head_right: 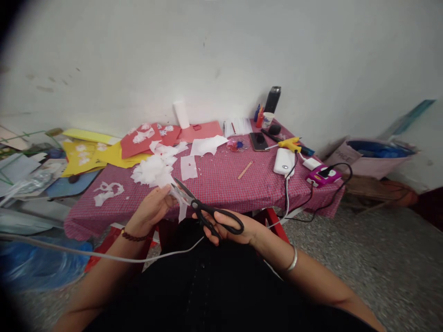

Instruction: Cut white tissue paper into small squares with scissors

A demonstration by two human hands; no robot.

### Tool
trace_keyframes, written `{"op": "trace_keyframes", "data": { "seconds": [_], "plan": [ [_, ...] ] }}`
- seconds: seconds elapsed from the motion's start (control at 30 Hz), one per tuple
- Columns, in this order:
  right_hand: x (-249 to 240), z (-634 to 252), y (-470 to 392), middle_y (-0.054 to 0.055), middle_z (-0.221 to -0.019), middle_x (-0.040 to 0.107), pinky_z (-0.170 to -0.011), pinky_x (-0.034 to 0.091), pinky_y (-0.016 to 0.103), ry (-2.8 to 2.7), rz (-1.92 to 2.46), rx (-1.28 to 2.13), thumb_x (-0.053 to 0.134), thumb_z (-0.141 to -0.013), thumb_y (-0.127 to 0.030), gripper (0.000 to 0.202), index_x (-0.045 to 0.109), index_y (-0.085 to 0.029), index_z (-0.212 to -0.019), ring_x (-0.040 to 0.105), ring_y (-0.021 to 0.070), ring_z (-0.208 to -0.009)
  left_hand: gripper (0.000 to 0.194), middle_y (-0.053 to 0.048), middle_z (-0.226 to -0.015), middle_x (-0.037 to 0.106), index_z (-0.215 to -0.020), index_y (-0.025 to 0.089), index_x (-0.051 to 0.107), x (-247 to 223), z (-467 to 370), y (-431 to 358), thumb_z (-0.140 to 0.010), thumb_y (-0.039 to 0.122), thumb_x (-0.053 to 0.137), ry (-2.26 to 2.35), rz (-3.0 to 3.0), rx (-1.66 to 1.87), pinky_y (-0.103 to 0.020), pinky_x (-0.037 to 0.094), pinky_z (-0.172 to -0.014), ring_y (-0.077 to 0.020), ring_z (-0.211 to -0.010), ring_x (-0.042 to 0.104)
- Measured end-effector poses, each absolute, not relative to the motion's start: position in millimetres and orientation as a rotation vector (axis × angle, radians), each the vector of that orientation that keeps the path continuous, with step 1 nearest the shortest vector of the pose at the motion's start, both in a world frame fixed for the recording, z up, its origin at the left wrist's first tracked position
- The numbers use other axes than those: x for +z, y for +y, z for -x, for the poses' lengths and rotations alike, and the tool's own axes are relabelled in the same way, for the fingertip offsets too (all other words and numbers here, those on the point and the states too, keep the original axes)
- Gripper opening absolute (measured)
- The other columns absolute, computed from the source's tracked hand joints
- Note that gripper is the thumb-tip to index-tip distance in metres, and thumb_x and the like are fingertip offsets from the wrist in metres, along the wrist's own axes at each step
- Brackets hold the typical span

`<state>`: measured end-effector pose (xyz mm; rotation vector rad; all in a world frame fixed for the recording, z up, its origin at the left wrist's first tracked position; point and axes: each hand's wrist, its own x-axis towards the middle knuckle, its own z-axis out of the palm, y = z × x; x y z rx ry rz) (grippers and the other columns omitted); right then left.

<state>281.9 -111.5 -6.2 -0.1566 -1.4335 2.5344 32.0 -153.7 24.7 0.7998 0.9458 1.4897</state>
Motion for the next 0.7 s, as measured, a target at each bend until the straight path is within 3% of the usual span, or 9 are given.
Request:
{"op": "trace_keyframes", "data": {
  "seconds": [0.27, 0.43, 0.7],
  "plan": [
    [-7.6, -281.8, -110.8, 0.003, -0.084, 0.057, -0.058, 0.035, 0.025, -1.493, 0.149, 2.509, 0.053, -0.085, -0.071, 0.076, 0.054, -0.012, -0.133, 0.048, 0.0110, -0.064, 0.022, -0.009, -0.076, 0.074, -0.079, 0.013, 0.074, 36.8, -29.4, -151.5, -0.081, 0.035, 0.073, 0.978, -0.808, 1.534, -0.033, 0.056, -0.073, -0.0219, -0.080, 0.070],
    [-5.1, -281.4, -112.2, 0.002, -0.082, 0.057, -0.058, 0.035, 0.024, -1.464, 0.182, 2.528, 0.055, -0.084, -0.071, 0.075, 0.056, -0.012, -0.130, 0.048, 0.0103, -0.062, 0.025, -0.008, -0.074, 0.074, -0.077, 0.012, 0.073, 34.7, -30.6, -151.5, -0.074, 0.036, 0.079, 1.009, -0.796, 1.561, -0.031, 0.055, -0.070, -0.0196, -0.073, 0.069],
    [-7.7, -281.7, -111.3, 0.003, -0.081, 0.057, -0.056, 0.035, 0.025, -1.509, 0.167, 2.486, 0.054, -0.085, -0.071, 0.076, 0.054, -0.011, -0.133, 0.050, 0.0113, -0.063, 0.019, -0.008, -0.078, 0.075, -0.075, 0.013, 0.072, 25.0, -30.7, -149.0, -0.079, 0.031, 0.074, 0.999, -0.742, 1.566, -0.026, 0.052, -0.064, -0.0151, -0.067, 0.067]
  ]
}}
